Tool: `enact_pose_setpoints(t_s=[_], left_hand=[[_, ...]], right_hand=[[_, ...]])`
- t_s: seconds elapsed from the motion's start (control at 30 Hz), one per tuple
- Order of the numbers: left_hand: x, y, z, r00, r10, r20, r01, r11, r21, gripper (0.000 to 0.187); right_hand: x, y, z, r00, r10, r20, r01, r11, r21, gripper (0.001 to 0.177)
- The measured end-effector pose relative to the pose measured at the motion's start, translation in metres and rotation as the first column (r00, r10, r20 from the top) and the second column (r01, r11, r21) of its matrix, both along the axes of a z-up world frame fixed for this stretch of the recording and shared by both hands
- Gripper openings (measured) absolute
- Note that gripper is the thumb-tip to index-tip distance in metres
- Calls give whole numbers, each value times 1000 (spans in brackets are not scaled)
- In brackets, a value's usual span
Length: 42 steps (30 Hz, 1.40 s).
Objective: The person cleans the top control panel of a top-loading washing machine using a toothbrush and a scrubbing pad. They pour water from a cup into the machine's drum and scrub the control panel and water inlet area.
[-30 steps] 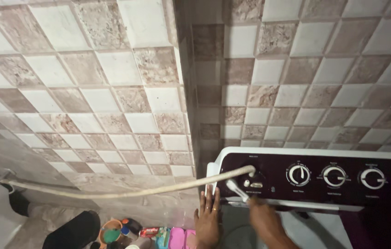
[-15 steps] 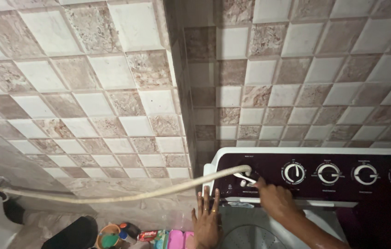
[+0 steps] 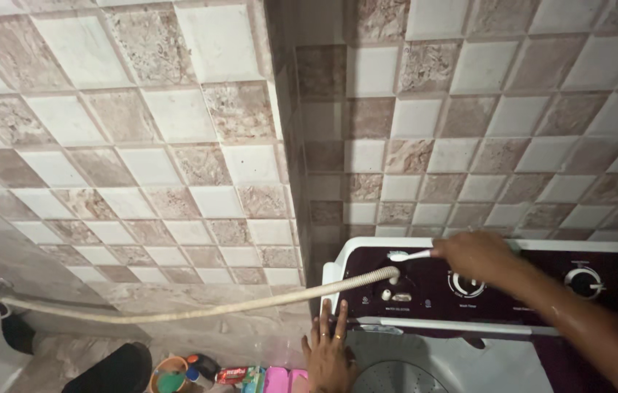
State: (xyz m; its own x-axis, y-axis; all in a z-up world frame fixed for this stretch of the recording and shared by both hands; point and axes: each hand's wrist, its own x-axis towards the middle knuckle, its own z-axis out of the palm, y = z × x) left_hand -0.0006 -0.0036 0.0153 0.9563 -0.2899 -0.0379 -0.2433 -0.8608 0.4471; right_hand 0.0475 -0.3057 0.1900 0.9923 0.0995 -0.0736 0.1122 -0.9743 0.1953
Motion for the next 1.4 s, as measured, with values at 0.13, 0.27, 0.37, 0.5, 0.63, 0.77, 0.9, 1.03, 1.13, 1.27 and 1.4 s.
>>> enact_pose_setpoints(t_s=[0.13,0.27,0.37,0.5,0.63,0.77,0.9,1.03,1.13,1.27,1.4], left_hand=[[6,-16,11,996,75,-41,-75,997,-5,94],[10,-23,-11,976,118,183,-101,990,-97,74],[15,-20,-26,949,75,306,-24,986,-166,72],[13,-21,-38,938,19,345,25,992,-124,64],[16,-18,-44,887,11,462,59,989,-137,65],[25,-16,-47,874,-6,487,93,983,-155,68],[27,-15,-47,967,53,251,11,970,-243,71],[27,-19,-50,949,62,308,4,978,-209,69],[23,-14,-45,928,44,369,34,979,-201,69],[19,-21,-35,959,69,276,-28,988,-149,70],[13,-21,-35,861,88,501,17,980,-200,67]], right_hand=[[58,16,12,992,65,-110,-80,988,-134,23],[65,51,-11,969,209,-132,-228,962,-151,18],[69,32,8,983,141,-120,-157,977,-142,16],[52,40,-9,977,173,-125,-199,948,-249,16],[56,34,8,976,161,-147,-187,964,-187,15],[69,27,35,988,-55,-145,53,998,-17,21],[66,91,-9,964,199,-174,-215,974,-75,19],[67,93,-16,975,199,-104,-206,976,-66,15],[60,33,3,994,55,-93,-58,998,-32,21],[6,-26,-6,995,-41,91,33,996,78,21],[-50,-30,-28,954,-245,176,236,969,68,25]])
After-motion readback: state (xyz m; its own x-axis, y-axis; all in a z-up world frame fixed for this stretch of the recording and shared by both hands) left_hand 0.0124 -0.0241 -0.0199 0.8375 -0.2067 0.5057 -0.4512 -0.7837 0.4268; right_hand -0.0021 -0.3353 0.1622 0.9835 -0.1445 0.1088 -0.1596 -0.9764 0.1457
